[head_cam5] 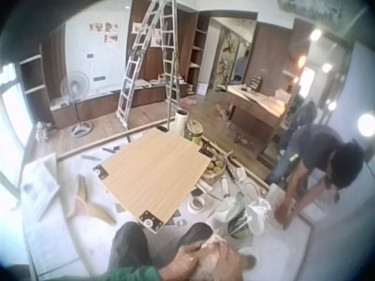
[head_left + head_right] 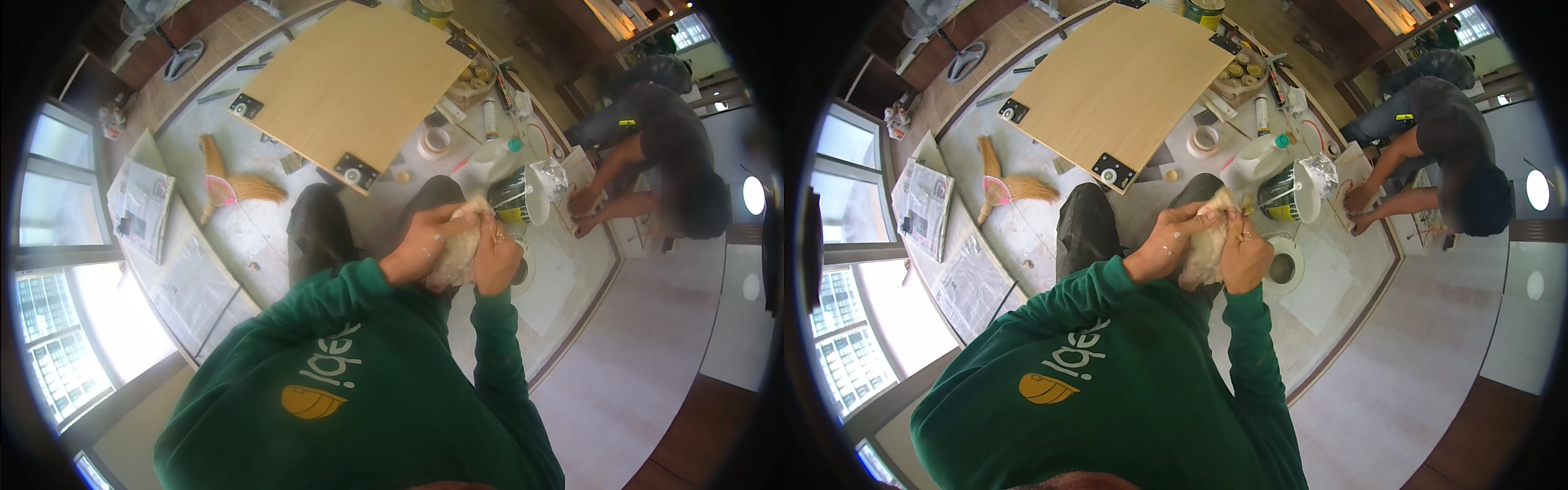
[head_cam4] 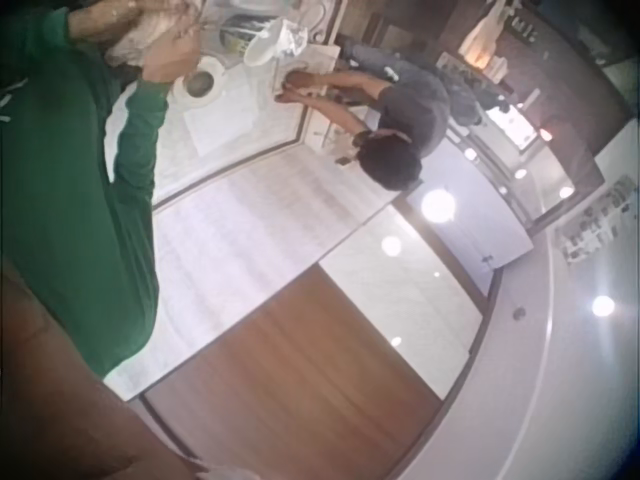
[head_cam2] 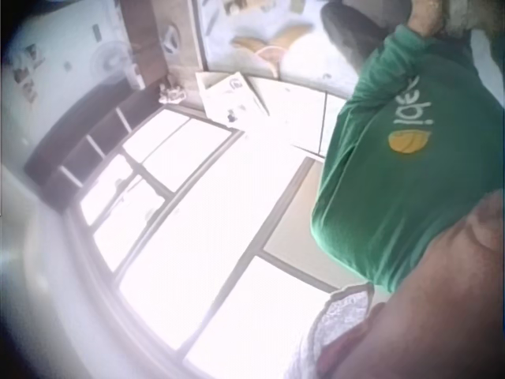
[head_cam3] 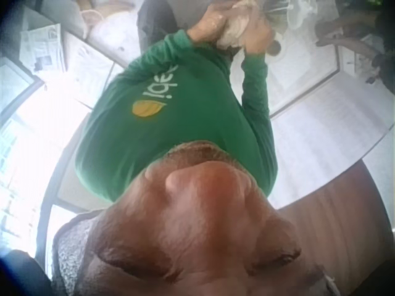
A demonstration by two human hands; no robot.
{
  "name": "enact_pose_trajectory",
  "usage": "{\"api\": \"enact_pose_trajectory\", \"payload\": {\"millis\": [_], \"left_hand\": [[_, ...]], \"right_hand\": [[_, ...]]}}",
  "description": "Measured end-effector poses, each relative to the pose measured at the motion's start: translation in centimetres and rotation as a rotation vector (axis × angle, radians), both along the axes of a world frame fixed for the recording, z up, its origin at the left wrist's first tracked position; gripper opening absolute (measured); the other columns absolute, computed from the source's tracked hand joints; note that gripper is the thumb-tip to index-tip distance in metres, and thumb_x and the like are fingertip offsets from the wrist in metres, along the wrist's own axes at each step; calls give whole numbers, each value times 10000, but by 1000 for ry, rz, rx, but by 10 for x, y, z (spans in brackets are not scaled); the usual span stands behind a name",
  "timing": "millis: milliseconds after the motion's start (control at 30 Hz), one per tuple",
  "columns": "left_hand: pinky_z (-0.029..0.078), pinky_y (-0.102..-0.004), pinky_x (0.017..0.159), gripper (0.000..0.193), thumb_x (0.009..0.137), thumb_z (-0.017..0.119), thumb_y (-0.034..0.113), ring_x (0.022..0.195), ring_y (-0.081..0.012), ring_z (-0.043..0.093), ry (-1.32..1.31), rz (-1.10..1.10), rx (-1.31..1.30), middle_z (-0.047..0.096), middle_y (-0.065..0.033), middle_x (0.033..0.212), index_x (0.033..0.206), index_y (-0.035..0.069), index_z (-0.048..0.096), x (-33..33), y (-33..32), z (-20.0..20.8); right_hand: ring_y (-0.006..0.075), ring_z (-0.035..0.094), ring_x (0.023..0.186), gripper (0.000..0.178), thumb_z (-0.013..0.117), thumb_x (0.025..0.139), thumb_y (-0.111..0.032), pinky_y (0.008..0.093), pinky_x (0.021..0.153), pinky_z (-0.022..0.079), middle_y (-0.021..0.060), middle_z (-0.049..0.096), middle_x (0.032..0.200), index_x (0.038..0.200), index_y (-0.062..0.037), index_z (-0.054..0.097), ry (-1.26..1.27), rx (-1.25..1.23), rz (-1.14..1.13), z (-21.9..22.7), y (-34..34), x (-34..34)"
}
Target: The person applies a finish to a wooden board using a brush and a small container, then wipes the surface with a cloth. The person also uses sandpaper to smooth the board and continues wiping it down.
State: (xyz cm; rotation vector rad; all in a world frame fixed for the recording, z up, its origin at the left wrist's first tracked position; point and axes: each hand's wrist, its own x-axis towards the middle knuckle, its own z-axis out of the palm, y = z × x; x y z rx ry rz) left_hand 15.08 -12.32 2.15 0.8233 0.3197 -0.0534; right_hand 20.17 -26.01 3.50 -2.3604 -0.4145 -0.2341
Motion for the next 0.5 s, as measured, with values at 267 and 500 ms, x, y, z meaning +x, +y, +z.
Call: {"api": "enact_pose_trajectory", "payload": {"millis": [267,500], "left_hand": [[574,-307,740,289,982,719,153,806,-150,696,77,158,90,737,-86,1002,1189,-39,658,-1,29,0],[472,-449,1094,518,1020,601,371,1181,-303,643,-82,104,-330,658,-218,1273,1304,-61,578,-1,70,41]], "right_hand": [[128,508,564,223,708,990,-213,317,521,424,104,674,727,1003,6,741,279,347,289,5,12,-8],[26,477,667,262,701,1010,-198,221,604,419,-13,693,819,1079,54,723,533,726,296,33,40,-16]]}}
